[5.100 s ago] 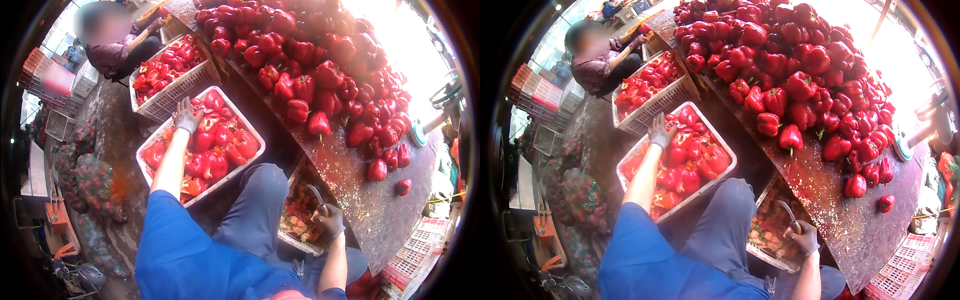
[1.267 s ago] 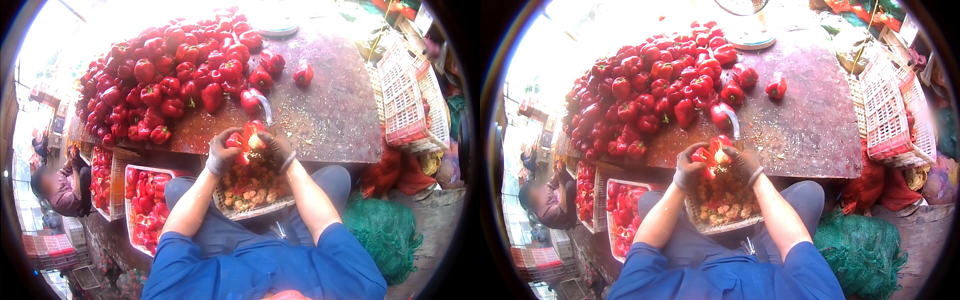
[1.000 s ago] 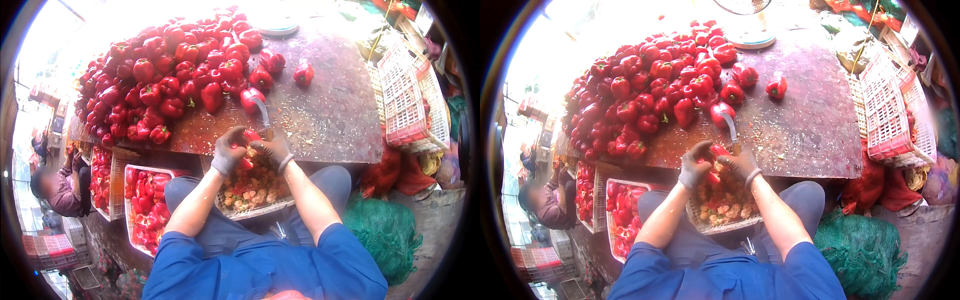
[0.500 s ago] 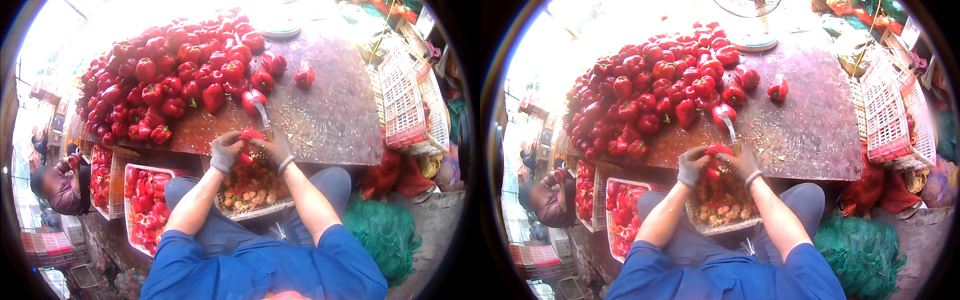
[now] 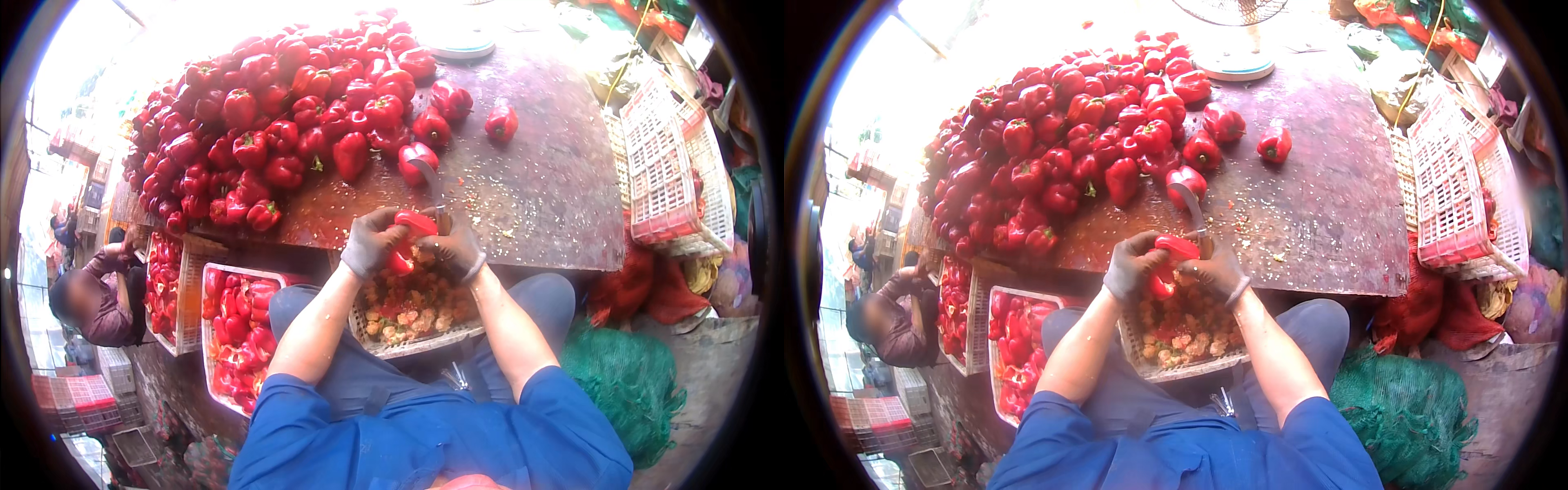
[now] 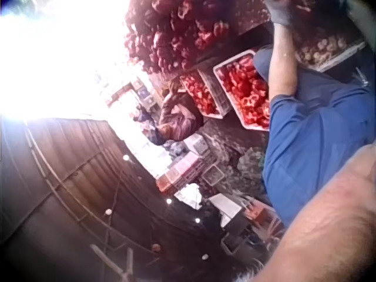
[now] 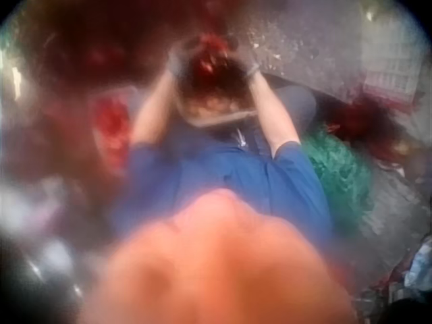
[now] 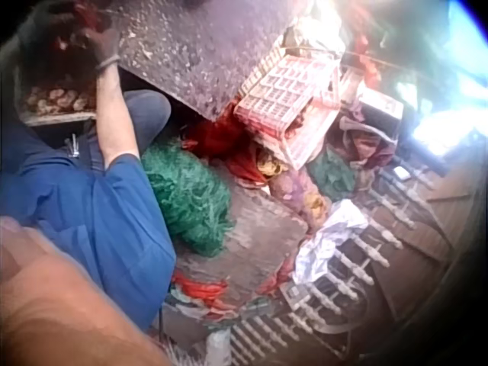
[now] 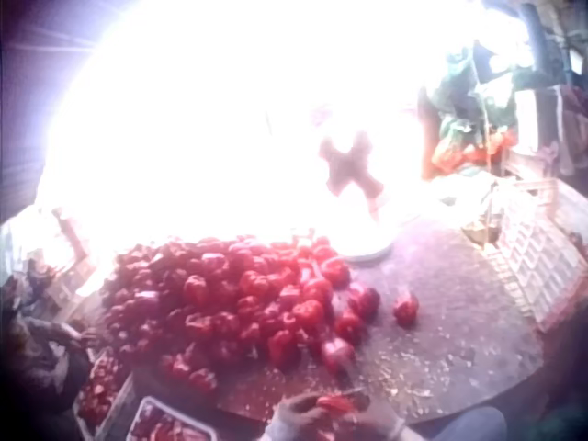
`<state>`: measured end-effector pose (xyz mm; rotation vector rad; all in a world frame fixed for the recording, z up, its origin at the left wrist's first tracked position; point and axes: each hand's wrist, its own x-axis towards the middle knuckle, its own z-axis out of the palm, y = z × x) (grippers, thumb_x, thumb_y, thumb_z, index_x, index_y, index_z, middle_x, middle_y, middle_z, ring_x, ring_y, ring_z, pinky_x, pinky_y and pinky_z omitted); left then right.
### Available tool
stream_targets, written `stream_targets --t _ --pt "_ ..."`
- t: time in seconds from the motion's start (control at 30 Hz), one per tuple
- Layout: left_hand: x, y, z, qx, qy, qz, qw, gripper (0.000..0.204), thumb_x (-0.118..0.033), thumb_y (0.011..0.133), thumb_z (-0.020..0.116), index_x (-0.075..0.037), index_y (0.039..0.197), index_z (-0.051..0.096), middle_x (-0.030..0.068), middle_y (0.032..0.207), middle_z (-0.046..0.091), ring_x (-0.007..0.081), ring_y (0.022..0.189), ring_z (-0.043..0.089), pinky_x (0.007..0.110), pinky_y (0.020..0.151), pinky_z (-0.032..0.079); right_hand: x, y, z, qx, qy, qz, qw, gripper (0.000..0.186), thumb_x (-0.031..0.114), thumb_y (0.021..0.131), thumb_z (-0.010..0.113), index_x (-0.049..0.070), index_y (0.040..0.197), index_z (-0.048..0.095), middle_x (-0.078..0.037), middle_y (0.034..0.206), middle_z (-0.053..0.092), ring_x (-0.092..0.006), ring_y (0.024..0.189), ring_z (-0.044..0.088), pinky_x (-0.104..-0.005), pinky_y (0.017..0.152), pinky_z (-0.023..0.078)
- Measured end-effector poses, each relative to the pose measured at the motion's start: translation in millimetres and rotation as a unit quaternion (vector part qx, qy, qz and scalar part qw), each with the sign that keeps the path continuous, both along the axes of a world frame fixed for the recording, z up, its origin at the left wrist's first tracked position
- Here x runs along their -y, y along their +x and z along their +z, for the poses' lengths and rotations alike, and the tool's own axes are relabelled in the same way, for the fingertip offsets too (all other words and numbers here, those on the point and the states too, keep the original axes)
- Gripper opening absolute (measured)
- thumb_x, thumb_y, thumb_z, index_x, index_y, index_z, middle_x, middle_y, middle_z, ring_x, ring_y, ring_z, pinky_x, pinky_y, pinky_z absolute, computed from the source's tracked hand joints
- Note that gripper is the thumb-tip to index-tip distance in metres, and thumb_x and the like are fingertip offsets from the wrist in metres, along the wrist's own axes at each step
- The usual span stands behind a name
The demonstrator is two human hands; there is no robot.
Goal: The person processes red peppers by cutting around the stem with a curved knife, pulling out the core and seeds, and placing the cleaned peppers into a white crate.
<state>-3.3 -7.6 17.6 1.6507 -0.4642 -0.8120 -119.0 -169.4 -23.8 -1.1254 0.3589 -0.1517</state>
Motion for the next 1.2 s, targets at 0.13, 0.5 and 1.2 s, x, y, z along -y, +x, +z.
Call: stream_targets --t 0.13,0.5,1.2 --pt "-7 13 -9 -0.070 0.002 0.007 0.998 0.033 -0.014 0.085 0.065 0.003 0.113 0.072 0.0080 0.101 0.074 0.0143 0.093 0.067 0.029 0.085 0.054 1 -2 -1 -0.029 0.001 0.045 0.999 0.061 0.008 0.072 0.081 -0.003 0.127 0.060 -0.009 0.108 0.069 -0.0145 0.090 0.068 -0.0287 0.079 0.056" --pt "-10 18 -18 -0.216 -0.062 0.036 0.974 0.034 -0.002 0.079 0.058 0.007 0.110 0.068 0.0130 0.100 0.072 0.0196 0.089 0.070 0.033 0.078 0.059 -3 -4 1 0.033 0.122 0.052 0.991 0.062 0.006 0.072 0.075 -0.002 0.132 0.059 -0.006 0.112 0.069 -0.0143 0.095 0.066 -0.0284 0.085 0.053" --pt "5 -7 -40 0.187 0.013 0.109 0.976 0.031 -0.010 0.085 0.068 -0.002 0.115 0.072 0.0115 0.092 0.077 0.0139 0.085 0.073 0.032 0.077 0.058 -8 2 -15 -0.091 -0.051 -0.067 0.992 0.051 0.025 0.081 0.086 -0.003 0.118 0.064 -0.008 0.102 0.070 -0.0141 0.092 0.066 -0.0313 0.076 0.056"
